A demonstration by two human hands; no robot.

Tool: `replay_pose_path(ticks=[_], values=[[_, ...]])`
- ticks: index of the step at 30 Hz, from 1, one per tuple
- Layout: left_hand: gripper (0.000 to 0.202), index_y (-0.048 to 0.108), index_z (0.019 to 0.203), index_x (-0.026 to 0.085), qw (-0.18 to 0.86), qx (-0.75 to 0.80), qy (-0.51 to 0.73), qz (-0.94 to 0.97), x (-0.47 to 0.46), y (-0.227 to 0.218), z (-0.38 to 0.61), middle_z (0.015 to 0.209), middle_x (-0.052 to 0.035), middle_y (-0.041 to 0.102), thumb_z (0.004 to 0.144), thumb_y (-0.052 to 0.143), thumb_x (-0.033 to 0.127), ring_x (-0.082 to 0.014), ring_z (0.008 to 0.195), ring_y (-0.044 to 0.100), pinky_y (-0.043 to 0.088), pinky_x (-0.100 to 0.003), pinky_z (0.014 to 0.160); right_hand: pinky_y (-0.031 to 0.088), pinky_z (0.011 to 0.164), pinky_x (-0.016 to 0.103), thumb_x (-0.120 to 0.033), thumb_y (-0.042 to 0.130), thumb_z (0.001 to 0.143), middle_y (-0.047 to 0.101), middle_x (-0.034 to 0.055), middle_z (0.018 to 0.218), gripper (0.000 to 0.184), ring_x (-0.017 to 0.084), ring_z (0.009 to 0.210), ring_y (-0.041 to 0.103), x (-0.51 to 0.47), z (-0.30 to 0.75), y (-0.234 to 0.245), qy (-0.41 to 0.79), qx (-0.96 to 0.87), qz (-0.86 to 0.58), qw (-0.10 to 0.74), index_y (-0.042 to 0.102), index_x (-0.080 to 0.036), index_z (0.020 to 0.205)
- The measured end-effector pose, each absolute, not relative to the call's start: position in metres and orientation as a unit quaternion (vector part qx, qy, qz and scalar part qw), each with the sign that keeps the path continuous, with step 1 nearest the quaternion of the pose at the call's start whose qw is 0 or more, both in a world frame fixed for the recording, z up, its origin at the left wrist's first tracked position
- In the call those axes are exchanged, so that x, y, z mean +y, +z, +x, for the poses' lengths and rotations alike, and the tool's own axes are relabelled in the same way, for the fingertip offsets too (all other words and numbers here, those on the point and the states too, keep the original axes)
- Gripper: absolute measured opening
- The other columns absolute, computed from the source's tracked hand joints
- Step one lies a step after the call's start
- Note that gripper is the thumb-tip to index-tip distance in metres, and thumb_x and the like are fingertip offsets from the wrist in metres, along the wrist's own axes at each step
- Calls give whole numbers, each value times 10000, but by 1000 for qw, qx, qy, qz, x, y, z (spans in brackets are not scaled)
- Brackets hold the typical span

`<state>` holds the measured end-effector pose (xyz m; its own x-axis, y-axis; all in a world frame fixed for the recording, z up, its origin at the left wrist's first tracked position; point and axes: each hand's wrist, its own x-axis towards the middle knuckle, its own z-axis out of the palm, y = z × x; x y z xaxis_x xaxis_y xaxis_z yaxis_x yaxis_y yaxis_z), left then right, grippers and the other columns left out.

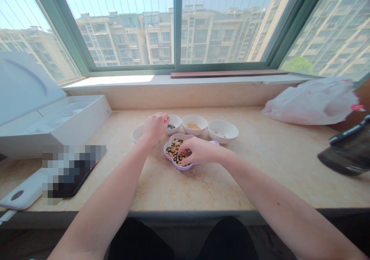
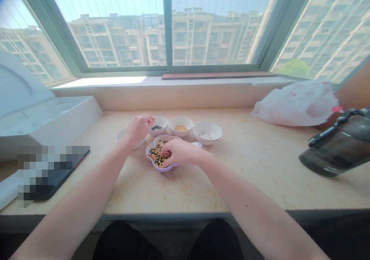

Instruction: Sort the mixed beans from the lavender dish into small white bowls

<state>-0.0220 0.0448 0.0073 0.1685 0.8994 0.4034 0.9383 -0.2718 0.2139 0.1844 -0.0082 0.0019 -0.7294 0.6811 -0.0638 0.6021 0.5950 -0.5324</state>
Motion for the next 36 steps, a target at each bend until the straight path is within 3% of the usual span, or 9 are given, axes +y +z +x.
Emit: replay_pose_path(ticks=[7,14,26,31,36], values=[[316,747,1146,193,45,-609,-195,-768,44,5,-21,1162,-100,749,994,476,249,-257,1021,695,504,-347,904,317,588,285,-233,690,843,606,-32,663,129,115,623,480,-6,183,-1,276,-894,-345,78,726,-182,730],[318,729,1182,196,36,-614,-203,-761,42,5,-22,1169,-94,750,1001,479,273,-259,1060,693,508,-357,961,381,654,284,-223,698,852,704,26,820,121,161,743,580,-4,183,-5,255,-903,-330,102,807,-199,804],[315,715,1201,181,6,-598,-228,-768,38,4,-26,1175,-105,749,991,501,277,-262,1064,692,510,-373,975,377,669,297,-186,647,885,680,30,842,160,136,710,555,-8,181,-2,221,-900,-330,179,776,-183,791],[292,726,1149,178,-26,-582,-247,-774,34,6,-25,1160,-104,753,989,509,290,-258,1067,683,500,-377,974,437,671,287,-366,696,877,712,48,869,197,154,759,592,-5,184,1,416,-795,-350,271,775,-186,888],[270,749,1106,198,-69,-531,-244,-808,24,10,-22,1051,-80,758,982,527,290,-218,904,681,507,-346,882,304,515,257,-454,736,851,554,-19,727,275,92,572,373,-3,192,12,649,-597,-307,357,750,-194,938]])
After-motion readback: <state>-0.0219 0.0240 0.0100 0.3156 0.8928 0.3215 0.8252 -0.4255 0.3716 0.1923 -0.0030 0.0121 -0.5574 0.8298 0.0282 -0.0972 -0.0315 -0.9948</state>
